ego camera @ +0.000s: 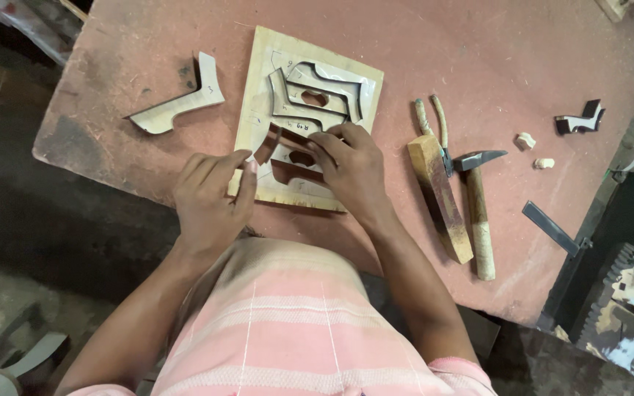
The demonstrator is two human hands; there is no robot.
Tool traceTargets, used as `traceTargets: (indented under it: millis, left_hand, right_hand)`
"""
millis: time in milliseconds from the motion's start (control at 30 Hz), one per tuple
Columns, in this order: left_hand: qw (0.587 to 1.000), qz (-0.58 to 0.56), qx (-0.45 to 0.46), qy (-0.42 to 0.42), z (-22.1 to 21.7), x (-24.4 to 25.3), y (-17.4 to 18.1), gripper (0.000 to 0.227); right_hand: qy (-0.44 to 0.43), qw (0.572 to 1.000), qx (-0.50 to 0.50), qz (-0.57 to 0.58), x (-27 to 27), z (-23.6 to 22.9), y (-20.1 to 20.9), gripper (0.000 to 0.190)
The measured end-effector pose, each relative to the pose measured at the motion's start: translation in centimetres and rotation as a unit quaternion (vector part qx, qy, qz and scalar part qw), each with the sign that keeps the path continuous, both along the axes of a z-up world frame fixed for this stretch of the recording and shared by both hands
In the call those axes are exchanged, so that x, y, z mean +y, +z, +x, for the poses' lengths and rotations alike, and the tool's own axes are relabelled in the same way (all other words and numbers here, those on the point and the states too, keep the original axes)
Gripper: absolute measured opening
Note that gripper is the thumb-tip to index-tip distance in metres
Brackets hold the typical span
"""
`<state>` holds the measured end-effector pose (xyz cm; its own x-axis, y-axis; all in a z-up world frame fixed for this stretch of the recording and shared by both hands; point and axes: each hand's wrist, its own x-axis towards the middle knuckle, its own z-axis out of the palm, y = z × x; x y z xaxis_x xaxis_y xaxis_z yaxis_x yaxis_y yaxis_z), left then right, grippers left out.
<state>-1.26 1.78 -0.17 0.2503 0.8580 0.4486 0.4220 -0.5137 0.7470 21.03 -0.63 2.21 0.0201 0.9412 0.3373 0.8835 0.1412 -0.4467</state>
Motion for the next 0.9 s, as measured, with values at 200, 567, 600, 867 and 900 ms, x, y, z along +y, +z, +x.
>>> traceTargets:
  millis: [200, 567, 600, 867, 900]
  left_hand:
    - [0.995, 0.067, 0.074, 0.030, 1.6, 1.2, -0.9, 0.020]
    - [0.990, 0.036, 0.125, 0.050, 3.6, 1.9, -2.4, 0.024]
    - [0.989, 0.043, 0.133, 0.058, 3.7, 2.0, -2.3, 0.028]
    - [0.988, 0.005, 0.153, 0.033, 4.3, 3.0, -2.1, 0.038]
    - [0.987, 0.006, 0.157, 0.032, 4.4, 3.2, -2.3, 0.038]
  right_hand:
    - [-0.006, 0.995, -0.077, 0.068, 1.0, -0.9, -1.4, 0.011]
    - [0.015, 0.989, -0.074, 0.127, 1.0, -1.0, -3.2, 0.016]
    - [0.010, 0.989, -0.075, 0.126, 0.9, -1.0, -3.2, 0.018]
    - [-0.078, 0.996, 0.016, 0.041, -1.5, 0.9, -2.7, 0.035]
    - [-0.091, 0.995, 0.020, 0.028, -1.5, 1.2, -2.8, 0.037]
